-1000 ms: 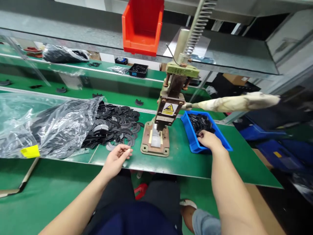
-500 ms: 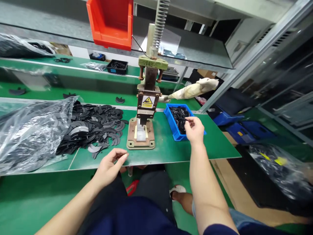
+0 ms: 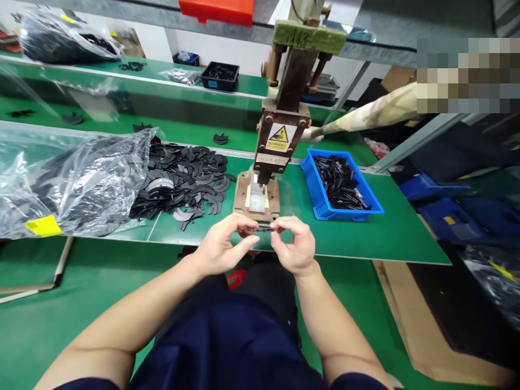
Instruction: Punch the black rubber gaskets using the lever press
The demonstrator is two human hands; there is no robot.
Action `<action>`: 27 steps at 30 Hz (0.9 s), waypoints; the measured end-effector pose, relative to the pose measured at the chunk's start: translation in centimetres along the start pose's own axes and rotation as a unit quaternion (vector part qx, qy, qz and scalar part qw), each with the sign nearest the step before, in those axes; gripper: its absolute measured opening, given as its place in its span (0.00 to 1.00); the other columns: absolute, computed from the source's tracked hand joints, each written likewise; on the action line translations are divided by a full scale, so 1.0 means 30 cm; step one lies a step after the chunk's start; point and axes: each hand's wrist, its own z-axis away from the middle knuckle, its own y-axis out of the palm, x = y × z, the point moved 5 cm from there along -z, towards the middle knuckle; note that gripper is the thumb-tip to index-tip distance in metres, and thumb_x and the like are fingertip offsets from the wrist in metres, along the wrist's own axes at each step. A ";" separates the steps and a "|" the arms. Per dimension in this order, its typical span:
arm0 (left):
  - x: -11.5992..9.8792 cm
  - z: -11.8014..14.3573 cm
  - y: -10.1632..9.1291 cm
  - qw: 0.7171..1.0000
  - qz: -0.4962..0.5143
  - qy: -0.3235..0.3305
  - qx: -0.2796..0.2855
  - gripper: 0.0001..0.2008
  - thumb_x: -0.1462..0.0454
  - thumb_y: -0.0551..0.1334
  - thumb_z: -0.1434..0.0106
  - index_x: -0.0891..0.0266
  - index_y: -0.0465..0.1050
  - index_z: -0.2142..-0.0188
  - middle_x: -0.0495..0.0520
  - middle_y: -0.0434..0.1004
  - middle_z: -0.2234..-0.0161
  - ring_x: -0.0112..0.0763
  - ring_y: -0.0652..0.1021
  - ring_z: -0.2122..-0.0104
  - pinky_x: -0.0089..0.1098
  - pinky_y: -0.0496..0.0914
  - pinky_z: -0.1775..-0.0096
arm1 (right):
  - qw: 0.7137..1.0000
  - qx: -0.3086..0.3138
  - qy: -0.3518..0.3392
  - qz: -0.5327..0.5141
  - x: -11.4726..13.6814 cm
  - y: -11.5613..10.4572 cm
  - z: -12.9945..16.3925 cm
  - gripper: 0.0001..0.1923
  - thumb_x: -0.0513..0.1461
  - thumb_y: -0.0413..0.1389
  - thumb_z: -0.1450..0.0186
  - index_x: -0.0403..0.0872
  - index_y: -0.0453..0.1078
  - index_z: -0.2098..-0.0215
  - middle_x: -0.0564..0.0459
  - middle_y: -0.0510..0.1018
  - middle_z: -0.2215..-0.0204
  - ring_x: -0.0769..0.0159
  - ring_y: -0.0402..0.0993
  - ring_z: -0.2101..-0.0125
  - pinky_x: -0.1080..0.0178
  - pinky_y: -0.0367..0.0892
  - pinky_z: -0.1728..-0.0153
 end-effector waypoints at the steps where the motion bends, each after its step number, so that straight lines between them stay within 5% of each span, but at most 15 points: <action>1: 0.000 0.003 -0.001 1.000 0.000 0.007 0.001 0.12 0.58 0.68 0.30 0.56 0.78 0.49 0.57 0.83 0.56 0.36 0.82 0.60 0.38 0.77 0.53 | 1.000 0.002 -0.005 0.001 0.003 0.004 -0.001 0.22 0.35 0.62 0.34 0.54 0.67 0.44 0.52 0.84 0.59 0.62 0.83 0.61 0.56 0.81 0.61; 5: 0.003 -0.004 0.000 1.000 0.012 -0.003 0.010 0.10 0.59 0.67 0.29 0.57 0.79 0.50 0.56 0.84 0.56 0.36 0.82 0.60 0.37 0.77 0.54 | 0.999 0.018 -0.028 0.009 0.005 0.019 0.001 0.23 0.34 0.62 0.33 0.54 0.65 0.42 0.52 0.85 0.57 0.62 0.83 0.60 0.54 0.81 0.58; 10: 0.043 -0.038 0.010 0.990 0.077 -0.109 0.039 0.11 0.54 0.65 0.28 0.58 0.80 0.58 0.55 0.84 0.61 0.34 0.82 0.63 0.34 0.77 0.58 | 0.997 0.039 -0.058 0.023 0.001 0.030 -0.001 0.24 0.33 0.61 0.33 0.55 0.64 0.41 0.52 0.86 0.56 0.62 0.85 0.58 0.54 0.79 0.58; 14: 0.095 -0.050 0.047 0.940 0.220 -0.219 0.140 0.16 0.49 0.70 0.33 0.59 0.78 0.61 0.52 0.80 0.69 0.32 0.80 0.69 0.32 0.76 0.65 | 0.993 0.070 -0.084 0.031 0.014 0.040 -0.015 0.23 0.33 0.61 0.32 0.56 0.66 0.41 0.53 0.86 0.56 0.63 0.85 0.60 0.55 0.78 0.60; 18: 0.135 -0.080 0.061 0.904 0.294 -0.242 0.193 0.22 0.52 0.77 0.41 0.59 0.78 0.53 0.50 0.79 0.68 0.30 0.79 0.70 0.33 0.76 0.63 | 0.989 0.100 -0.095 0.044 0.015 0.011 -0.043 0.24 0.34 0.61 0.32 0.55 0.67 0.39 0.51 0.86 0.54 0.62 0.84 0.58 0.55 0.79 0.59; 20: 0.173 -0.128 0.042 0.921 0.281 -0.223 0.149 0.25 0.52 0.77 0.41 0.59 0.78 0.49 0.50 0.79 0.67 0.31 0.80 0.68 0.34 0.77 0.61 | 0.994 0.058 -0.065 0.065 -0.010 -0.050 -0.085 0.21 0.36 0.61 0.32 0.53 0.70 0.41 0.49 0.84 0.53 0.59 0.83 0.55 0.52 0.80 0.54; 23: 0.257 -0.229 -0.009 0.957 0.229 -0.175 0.014 0.21 0.52 0.75 0.40 0.61 0.77 0.54 0.51 0.80 0.67 0.32 0.81 0.66 0.35 0.77 0.58 | 0.991 -0.091 -0.008 0.095 -0.053 -0.194 -0.199 0.13 0.42 0.62 0.30 0.51 0.73 0.47 0.48 0.80 0.56 0.57 0.81 0.53 0.49 0.80 0.50; 27: 0.357 -0.343 -0.037 0.985 0.081 -0.138 -0.071 0.11 0.56 0.73 0.37 0.59 0.77 0.63 0.53 0.83 0.62 0.34 0.81 0.62 0.34 0.76 0.51 | 0.971 -0.234 -0.052 0.007 -0.002 -0.358 -0.416 0.25 0.53 0.59 0.28 0.45 0.71 0.42 0.48 0.77 0.51 0.61 0.81 0.51 0.56 0.77 0.49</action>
